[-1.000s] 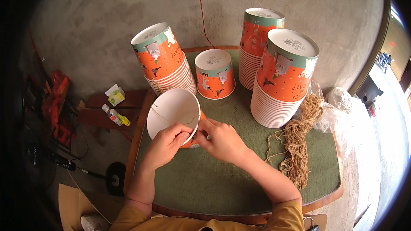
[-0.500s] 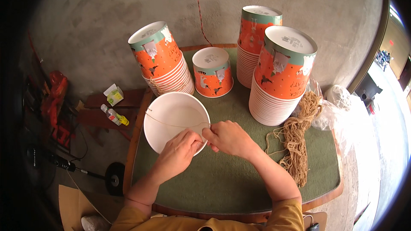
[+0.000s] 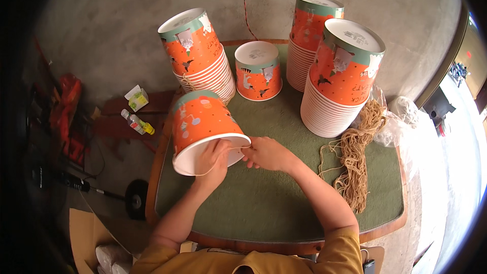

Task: Manually threading and tying hemp rope handles onto paper buckets for packaging.

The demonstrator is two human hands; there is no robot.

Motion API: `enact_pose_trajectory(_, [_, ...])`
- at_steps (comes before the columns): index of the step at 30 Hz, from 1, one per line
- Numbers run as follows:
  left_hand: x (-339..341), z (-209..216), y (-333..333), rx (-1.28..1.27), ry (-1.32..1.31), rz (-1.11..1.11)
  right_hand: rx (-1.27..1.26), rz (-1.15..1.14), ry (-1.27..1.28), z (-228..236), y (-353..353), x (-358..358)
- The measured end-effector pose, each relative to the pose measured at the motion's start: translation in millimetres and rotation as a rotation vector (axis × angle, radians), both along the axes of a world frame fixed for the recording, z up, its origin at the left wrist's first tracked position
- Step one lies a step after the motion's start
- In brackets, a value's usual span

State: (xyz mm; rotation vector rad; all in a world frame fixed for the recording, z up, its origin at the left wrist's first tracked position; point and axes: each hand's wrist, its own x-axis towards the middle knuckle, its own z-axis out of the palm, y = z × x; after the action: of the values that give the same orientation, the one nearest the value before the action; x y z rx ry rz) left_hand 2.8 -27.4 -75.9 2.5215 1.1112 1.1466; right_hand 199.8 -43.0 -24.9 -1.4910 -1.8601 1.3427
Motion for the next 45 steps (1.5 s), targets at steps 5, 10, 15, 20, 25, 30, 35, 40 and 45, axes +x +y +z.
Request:
enact_pose_trajectory(5, [5,-38,11,-0.246,-0.164,-0.059,-0.124,0.009,-0.024,-34,13,7])
enact_pose_trajectory(10, [17,-39,7,-0.436,-0.368,-0.111,-0.114,-0.001,-0.037,-37,15,6])
enact_pose_trajectory(15, [21,-47,6,-0.688,-0.595,-0.278,-0.107,0.001,-0.005,-46,15,9])
enact_pose_trajectory(20, [24,-39,4,-0.784,-0.724,-0.238,-0.070,-0.001,-0.014,-54,11,10])
enact_pose_trajectory(25, [18,-49,11,-0.799,-0.702,-0.263,0.118,-0.130,-0.021,-64,-5,2])
enact_pose_trajectory(30, [16,-46,13,-0.861,-0.653,-0.266,0.321,-0.244,-0.097,-65,-17,-8])
enact_pose_trajectory(35, [18,-45,10,-0.862,-0.779,-0.324,0.401,-0.256,-0.148,-69,-19,-9])
enact_pose_trajectory(40, [19,-39,8,-0.886,-0.810,-0.318,0.516,-0.200,-0.079,-71,-18,-5])
enact_pose_trajectory(45, [17,-42,10,-0.865,-0.714,-0.327,0.786,-0.125,-0.483,-49,-30,-3])
